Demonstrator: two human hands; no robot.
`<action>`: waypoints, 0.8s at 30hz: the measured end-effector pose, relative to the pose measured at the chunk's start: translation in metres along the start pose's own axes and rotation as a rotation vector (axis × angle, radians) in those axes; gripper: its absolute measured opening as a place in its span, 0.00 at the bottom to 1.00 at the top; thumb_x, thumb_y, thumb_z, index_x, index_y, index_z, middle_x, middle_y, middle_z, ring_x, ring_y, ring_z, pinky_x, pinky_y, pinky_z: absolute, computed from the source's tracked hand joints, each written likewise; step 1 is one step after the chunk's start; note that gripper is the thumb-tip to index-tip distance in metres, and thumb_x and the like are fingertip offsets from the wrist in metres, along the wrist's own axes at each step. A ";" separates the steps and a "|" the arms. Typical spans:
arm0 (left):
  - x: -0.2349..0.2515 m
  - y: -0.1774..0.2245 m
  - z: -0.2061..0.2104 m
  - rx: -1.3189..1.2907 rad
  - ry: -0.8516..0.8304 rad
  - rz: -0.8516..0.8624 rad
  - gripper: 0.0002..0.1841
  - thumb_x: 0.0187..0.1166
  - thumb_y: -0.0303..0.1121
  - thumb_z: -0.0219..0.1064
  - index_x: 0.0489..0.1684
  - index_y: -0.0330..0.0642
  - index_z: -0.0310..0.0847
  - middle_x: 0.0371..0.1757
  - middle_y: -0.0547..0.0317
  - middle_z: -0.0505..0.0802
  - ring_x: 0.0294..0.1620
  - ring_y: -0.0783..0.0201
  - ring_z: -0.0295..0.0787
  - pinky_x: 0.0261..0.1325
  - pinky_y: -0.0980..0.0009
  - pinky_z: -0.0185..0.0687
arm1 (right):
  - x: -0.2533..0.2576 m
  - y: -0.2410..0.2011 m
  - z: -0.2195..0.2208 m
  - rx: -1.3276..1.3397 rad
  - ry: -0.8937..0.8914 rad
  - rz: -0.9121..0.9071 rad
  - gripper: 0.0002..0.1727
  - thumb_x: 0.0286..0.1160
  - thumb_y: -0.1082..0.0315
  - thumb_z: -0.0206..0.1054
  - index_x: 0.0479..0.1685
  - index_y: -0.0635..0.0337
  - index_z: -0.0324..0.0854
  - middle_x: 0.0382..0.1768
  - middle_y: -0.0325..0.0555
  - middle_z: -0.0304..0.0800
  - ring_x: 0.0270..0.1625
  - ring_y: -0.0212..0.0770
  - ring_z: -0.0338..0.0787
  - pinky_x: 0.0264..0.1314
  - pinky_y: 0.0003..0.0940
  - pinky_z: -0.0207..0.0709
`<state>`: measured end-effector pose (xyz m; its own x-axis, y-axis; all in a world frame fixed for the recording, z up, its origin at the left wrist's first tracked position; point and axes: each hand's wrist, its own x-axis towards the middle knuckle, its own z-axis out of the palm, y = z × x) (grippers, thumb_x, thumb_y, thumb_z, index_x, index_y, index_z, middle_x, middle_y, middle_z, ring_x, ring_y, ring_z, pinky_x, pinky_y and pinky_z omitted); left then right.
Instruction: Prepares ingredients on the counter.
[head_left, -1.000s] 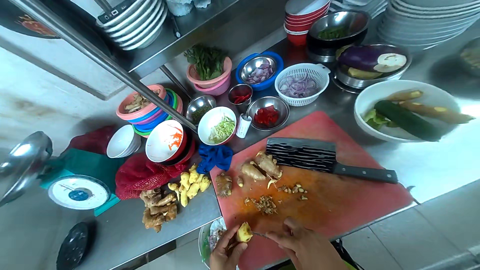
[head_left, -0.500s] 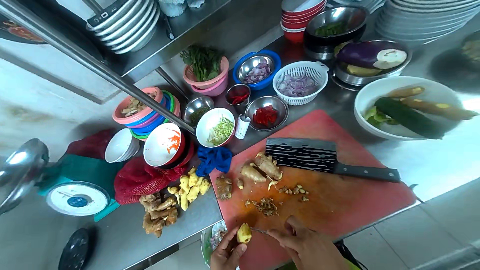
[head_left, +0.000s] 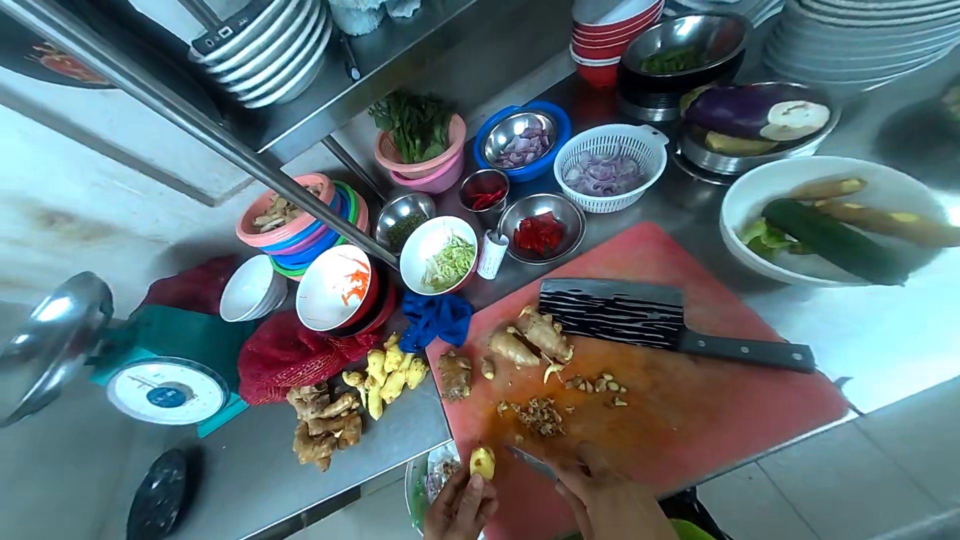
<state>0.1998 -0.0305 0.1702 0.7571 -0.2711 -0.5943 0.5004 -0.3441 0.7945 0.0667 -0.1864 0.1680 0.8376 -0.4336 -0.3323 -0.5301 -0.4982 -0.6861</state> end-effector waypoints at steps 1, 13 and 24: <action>-0.001 0.000 -0.002 -0.048 0.009 0.005 0.13 0.88 0.24 0.56 0.63 0.24 0.76 0.37 0.55 0.94 0.37 0.66 0.95 0.49 0.69 0.92 | 0.002 0.001 0.007 -0.061 0.074 -0.055 0.17 0.84 0.64 0.64 0.67 0.50 0.90 0.55 0.67 0.89 0.47 0.64 0.94 0.42 0.55 0.88; 0.008 -0.020 -0.035 0.034 -0.210 0.360 0.24 0.69 0.17 0.72 0.67 0.24 0.79 0.61 0.46 0.91 0.49 0.65 0.93 0.55 0.67 0.92 | 0.042 0.012 0.033 -0.328 0.489 -0.246 0.16 0.67 0.69 0.76 0.55 0.52 0.95 0.43 0.59 0.92 0.40 0.59 0.95 0.32 0.49 0.90; 0.027 0.004 -0.017 0.655 -0.254 0.525 0.21 0.65 0.30 0.80 0.60 0.40 0.90 0.57 0.48 0.95 0.59 0.53 0.92 0.65 0.55 0.87 | -0.016 0.007 0.003 0.056 0.195 0.076 0.17 0.79 0.68 0.68 0.64 0.62 0.90 0.46 0.63 0.91 0.43 0.57 0.92 0.50 0.54 0.87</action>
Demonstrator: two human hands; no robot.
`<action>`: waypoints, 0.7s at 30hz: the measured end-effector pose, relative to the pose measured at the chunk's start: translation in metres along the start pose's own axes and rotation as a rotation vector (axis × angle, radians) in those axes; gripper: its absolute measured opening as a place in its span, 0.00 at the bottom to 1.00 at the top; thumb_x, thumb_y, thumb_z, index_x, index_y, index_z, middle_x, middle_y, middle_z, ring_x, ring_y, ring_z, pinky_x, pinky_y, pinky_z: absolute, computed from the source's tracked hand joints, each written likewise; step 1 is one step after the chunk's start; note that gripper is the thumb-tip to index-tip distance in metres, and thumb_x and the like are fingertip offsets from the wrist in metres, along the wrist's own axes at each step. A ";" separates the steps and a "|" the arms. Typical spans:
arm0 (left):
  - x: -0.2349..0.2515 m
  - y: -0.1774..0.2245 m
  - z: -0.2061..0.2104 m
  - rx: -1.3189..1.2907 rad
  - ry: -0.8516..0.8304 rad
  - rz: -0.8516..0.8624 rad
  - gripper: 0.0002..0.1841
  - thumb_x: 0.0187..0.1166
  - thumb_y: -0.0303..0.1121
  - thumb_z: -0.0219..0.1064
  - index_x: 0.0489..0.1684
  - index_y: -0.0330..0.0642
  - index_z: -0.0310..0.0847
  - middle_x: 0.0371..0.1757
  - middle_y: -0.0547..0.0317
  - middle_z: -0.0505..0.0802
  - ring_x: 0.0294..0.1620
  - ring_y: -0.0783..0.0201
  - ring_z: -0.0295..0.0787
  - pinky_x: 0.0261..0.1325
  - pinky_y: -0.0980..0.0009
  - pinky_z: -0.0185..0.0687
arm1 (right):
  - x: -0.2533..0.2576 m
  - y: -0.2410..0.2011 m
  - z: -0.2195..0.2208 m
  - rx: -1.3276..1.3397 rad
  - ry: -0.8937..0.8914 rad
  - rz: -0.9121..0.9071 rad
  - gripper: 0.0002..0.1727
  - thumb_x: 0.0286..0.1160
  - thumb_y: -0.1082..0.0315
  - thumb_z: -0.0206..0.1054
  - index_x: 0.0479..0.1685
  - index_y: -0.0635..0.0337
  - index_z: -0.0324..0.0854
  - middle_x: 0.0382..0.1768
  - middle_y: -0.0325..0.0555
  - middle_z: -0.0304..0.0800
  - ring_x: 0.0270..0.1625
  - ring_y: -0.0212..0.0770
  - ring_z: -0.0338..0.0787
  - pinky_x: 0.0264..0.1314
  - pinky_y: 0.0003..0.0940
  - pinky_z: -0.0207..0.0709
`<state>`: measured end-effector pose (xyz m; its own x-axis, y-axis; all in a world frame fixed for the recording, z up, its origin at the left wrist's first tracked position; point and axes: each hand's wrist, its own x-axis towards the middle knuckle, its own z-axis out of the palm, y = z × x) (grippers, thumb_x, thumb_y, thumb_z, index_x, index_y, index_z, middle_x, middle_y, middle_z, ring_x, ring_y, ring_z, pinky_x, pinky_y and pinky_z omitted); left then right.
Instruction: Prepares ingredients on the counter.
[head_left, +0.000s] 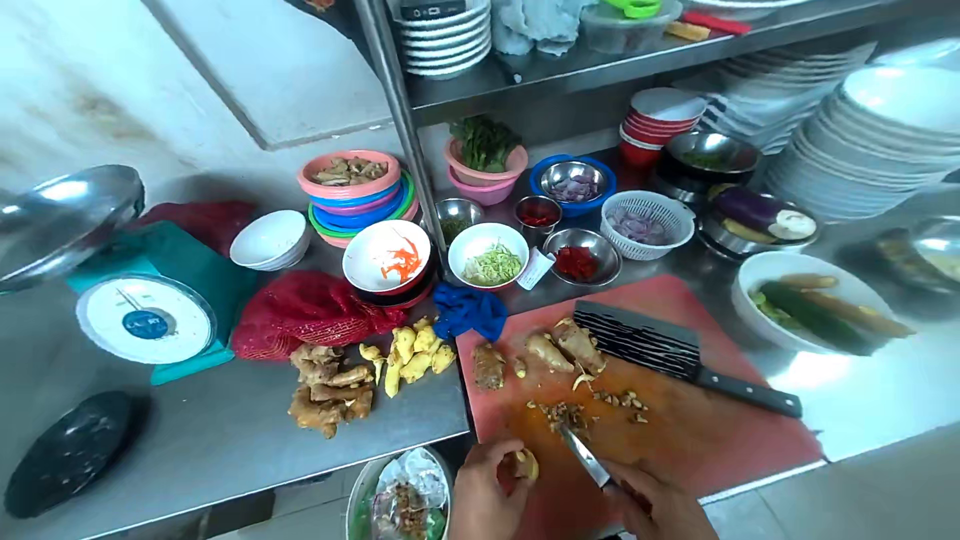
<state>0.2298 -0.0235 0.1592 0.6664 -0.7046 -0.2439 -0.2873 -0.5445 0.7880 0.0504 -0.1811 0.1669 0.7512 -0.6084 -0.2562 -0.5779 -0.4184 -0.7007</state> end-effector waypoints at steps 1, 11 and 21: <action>0.002 0.003 -0.008 -0.016 -0.102 -0.053 0.21 0.67 0.30 0.78 0.62 0.40 0.89 0.58 0.47 0.94 0.60 0.52 0.92 0.67 0.53 0.85 | -0.003 -0.001 0.002 0.009 -0.021 -0.010 0.17 0.80 0.67 0.68 0.64 0.63 0.90 0.46 0.63 0.92 0.43 0.57 0.93 0.51 0.54 0.87; -0.010 -0.017 0.022 -0.090 0.342 -0.107 0.17 0.80 0.38 0.70 0.57 0.33 0.88 0.60 0.39 0.90 0.53 0.50 0.93 0.57 0.55 0.90 | 0.014 0.001 0.014 -0.234 -0.157 -0.138 0.18 0.83 0.66 0.64 0.63 0.65 0.89 0.54 0.67 0.91 0.54 0.64 0.93 0.57 0.59 0.86; -0.022 0.009 0.067 0.108 0.478 -0.150 0.28 0.71 0.35 0.78 0.72 0.38 0.83 0.62 0.38 0.90 0.51 0.47 0.94 0.54 0.53 0.92 | 0.027 0.005 -0.007 -0.151 -0.206 -0.135 0.18 0.81 0.66 0.64 0.62 0.69 0.85 0.54 0.65 0.91 0.47 0.61 0.94 0.51 0.58 0.87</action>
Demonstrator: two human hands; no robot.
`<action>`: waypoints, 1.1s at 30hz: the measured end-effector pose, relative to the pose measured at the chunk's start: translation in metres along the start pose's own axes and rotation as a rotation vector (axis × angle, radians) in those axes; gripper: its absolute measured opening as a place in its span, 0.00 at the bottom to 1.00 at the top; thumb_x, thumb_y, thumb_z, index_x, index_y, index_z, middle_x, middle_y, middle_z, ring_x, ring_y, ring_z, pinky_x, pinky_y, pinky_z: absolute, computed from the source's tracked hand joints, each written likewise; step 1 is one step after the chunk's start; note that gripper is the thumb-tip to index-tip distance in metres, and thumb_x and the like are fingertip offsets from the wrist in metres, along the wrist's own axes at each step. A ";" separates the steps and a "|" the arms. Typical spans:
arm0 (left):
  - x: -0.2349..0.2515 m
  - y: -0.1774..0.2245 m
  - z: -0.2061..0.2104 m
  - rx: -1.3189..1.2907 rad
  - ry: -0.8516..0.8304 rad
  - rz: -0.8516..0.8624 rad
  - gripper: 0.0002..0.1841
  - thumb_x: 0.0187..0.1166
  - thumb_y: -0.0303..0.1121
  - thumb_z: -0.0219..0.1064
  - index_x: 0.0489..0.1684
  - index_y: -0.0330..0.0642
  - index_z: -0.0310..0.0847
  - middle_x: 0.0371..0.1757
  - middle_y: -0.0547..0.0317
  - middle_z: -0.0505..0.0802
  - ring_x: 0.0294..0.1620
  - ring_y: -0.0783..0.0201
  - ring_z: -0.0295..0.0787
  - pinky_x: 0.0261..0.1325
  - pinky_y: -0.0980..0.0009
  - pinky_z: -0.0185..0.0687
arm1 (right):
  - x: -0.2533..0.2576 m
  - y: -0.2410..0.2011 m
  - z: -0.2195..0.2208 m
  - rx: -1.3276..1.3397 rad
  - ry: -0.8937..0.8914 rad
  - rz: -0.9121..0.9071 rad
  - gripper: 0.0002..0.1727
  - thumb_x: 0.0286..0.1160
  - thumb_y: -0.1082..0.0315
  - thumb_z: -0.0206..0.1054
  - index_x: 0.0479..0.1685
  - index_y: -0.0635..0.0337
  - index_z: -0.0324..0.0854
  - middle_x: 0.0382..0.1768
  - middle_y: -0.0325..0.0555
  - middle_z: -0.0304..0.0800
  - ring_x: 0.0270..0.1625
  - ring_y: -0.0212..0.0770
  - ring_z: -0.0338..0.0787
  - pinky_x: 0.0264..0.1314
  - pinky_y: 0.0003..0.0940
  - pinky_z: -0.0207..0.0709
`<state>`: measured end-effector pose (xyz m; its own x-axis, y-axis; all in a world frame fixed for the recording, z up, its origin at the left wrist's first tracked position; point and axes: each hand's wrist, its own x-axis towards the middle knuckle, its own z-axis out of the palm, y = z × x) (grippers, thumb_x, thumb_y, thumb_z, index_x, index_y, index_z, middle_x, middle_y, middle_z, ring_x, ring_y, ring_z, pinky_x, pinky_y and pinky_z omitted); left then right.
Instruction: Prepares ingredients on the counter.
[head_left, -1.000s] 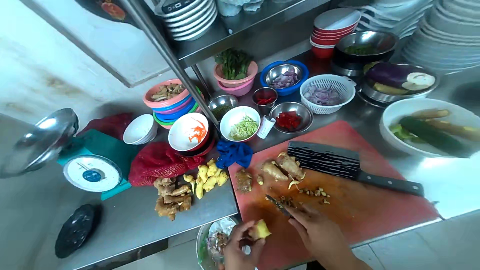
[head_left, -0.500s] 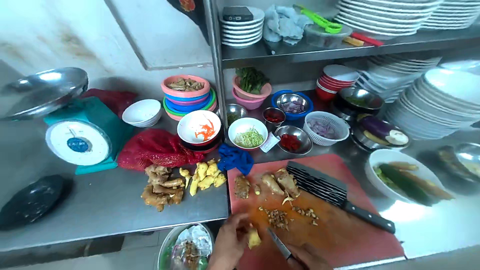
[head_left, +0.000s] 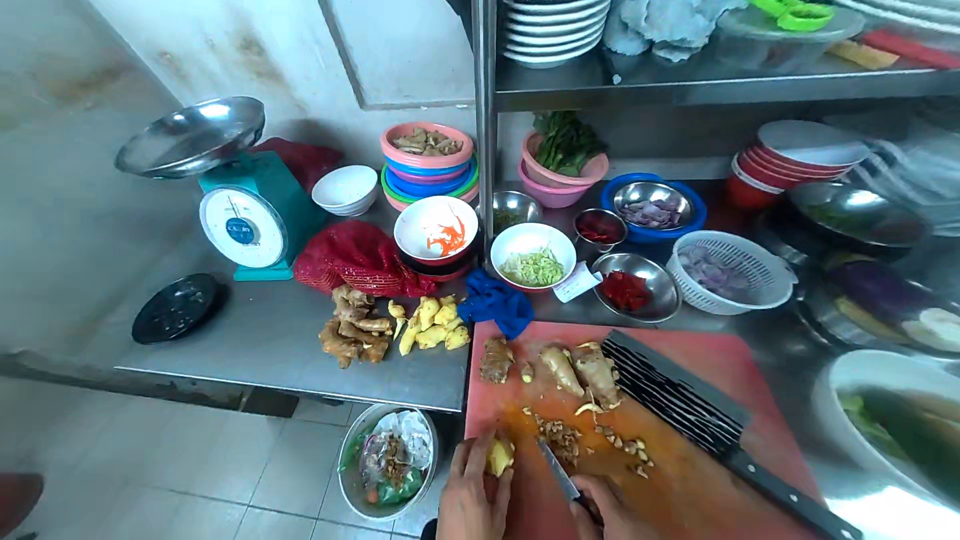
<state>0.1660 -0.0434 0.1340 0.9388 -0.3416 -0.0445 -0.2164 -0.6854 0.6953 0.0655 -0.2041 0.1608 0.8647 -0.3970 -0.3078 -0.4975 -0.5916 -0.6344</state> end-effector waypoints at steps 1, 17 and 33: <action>-0.001 0.007 -0.008 -0.017 -0.047 -0.058 0.29 0.70 0.35 0.79 0.72 0.36 0.81 0.61 0.37 0.90 0.47 0.49 0.95 0.51 0.53 0.92 | 0.001 0.000 -0.003 0.027 0.010 -0.008 0.18 0.80 0.67 0.64 0.62 0.69 0.85 0.53 0.64 0.91 0.46 0.60 0.94 0.50 0.58 0.87; -0.030 -0.034 0.026 -0.413 0.225 0.093 0.25 0.55 0.29 0.86 0.54 0.28 0.89 0.48 0.47 0.94 0.39 0.70 0.94 0.45 0.74 0.94 | 0.019 -0.007 0.043 -0.074 0.296 -0.244 0.14 0.73 0.64 0.70 0.52 0.44 0.98 0.36 0.52 0.95 0.29 0.51 0.94 0.26 0.49 0.86; -0.029 -0.040 0.040 -0.252 0.371 0.178 0.25 0.54 0.37 0.84 0.49 0.30 0.91 0.40 0.49 0.93 0.40 0.72 0.91 0.48 0.78 0.89 | 0.019 -0.016 0.037 -0.147 0.289 -0.237 0.14 0.73 0.66 0.70 0.52 0.42 0.98 0.38 0.58 0.95 0.27 0.56 0.94 0.24 0.52 0.85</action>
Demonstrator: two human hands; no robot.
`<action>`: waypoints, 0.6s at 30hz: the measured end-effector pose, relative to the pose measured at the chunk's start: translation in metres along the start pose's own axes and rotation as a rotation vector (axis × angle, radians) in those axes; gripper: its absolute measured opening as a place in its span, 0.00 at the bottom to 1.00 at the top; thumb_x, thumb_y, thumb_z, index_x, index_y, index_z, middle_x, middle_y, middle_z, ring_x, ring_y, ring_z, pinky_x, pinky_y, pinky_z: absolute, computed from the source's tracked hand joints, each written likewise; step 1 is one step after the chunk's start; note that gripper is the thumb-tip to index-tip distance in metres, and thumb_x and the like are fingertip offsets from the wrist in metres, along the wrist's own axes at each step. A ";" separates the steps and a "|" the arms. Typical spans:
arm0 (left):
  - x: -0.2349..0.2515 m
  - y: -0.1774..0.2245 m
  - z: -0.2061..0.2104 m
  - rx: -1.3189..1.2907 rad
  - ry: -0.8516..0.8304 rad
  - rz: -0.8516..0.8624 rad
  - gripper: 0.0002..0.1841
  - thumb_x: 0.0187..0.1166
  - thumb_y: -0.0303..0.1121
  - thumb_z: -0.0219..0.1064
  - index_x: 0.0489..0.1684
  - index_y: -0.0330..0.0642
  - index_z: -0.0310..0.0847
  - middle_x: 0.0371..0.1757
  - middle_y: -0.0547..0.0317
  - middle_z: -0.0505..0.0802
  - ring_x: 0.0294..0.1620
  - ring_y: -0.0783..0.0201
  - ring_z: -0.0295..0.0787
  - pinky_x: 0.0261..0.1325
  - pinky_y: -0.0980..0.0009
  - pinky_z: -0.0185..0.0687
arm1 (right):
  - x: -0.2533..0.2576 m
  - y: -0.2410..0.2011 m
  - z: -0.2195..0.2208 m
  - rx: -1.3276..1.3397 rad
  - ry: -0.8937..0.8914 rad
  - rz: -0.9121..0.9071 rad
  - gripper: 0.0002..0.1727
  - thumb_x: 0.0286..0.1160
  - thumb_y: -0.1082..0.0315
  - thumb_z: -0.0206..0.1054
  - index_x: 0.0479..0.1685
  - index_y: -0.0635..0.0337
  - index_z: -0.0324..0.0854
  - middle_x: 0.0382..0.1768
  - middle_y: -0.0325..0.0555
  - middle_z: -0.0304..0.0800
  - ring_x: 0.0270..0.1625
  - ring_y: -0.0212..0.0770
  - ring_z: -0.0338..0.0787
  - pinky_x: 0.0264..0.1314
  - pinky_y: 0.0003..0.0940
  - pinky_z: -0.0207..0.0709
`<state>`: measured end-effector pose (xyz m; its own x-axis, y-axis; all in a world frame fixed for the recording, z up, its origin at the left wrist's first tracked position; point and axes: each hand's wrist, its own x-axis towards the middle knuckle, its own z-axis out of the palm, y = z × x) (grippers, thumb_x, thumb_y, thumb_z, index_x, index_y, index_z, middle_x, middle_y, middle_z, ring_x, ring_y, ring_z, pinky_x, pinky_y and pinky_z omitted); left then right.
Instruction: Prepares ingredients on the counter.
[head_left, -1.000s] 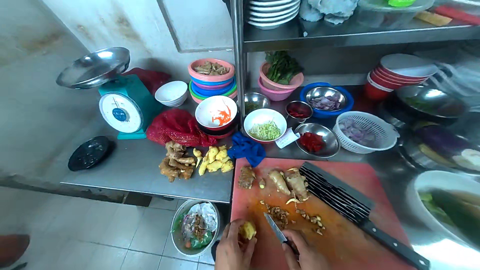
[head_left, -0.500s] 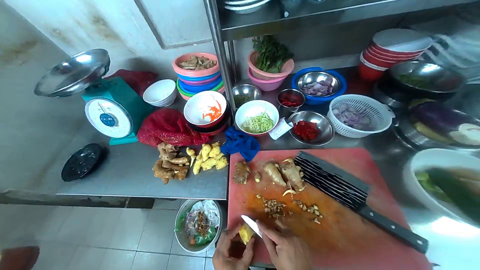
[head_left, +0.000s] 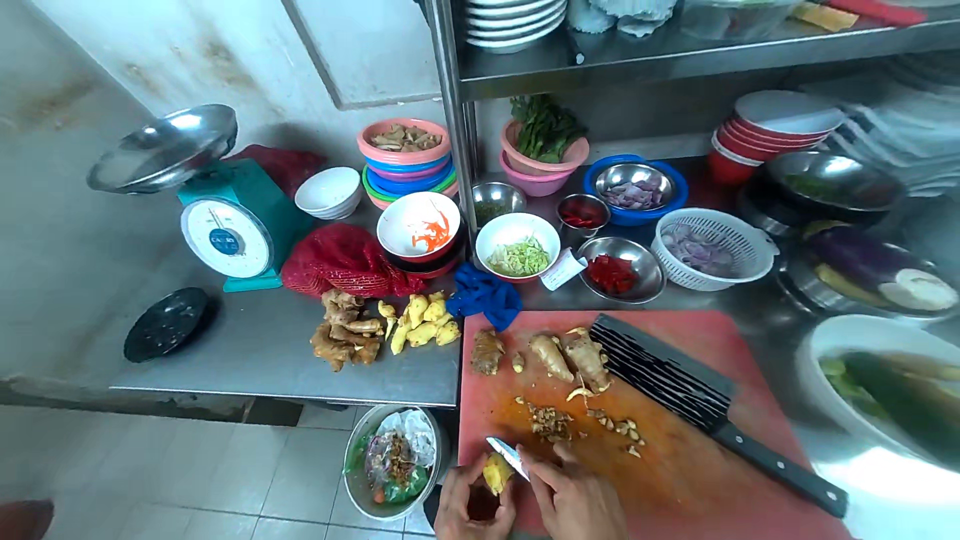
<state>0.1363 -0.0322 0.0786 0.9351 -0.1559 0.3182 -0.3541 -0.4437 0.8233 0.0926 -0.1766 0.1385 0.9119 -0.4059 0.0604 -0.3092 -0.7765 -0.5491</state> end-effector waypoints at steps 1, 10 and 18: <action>0.001 0.000 0.000 -0.006 -0.002 0.001 0.25 0.54 0.37 0.84 0.49 0.29 0.91 0.40 0.49 0.93 0.40 0.71 0.92 0.48 0.77 0.89 | 0.001 -0.001 -0.002 0.000 -0.020 0.007 0.15 0.74 0.65 0.70 0.53 0.42 0.98 0.40 0.59 0.95 0.28 0.57 0.94 0.25 0.53 0.85; 0.000 -0.002 -0.003 0.023 -0.031 0.074 0.24 0.55 0.36 0.83 0.49 0.29 0.92 0.40 0.47 0.93 0.40 0.70 0.92 0.49 0.77 0.89 | 0.015 -0.006 -0.013 -0.022 -0.220 0.092 0.16 0.83 0.51 0.66 0.59 0.39 0.95 0.46 0.55 0.95 0.40 0.56 0.95 0.39 0.55 0.87; 0.001 -0.001 -0.003 0.043 -0.041 0.094 0.23 0.54 0.33 0.82 0.48 0.28 0.91 0.40 0.45 0.93 0.39 0.68 0.92 0.48 0.76 0.90 | 0.019 -0.006 -0.009 -0.057 -0.136 0.056 0.14 0.79 0.59 0.68 0.55 0.43 0.97 0.45 0.55 0.96 0.38 0.57 0.96 0.36 0.56 0.88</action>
<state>0.1372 -0.0289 0.0798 0.8980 -0.2345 0.3723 -0.4399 -0.4627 0.7697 0.1095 -0.1838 0.1510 0.9196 -0.3836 -0.0850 -0.3724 -0.7821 -0.4997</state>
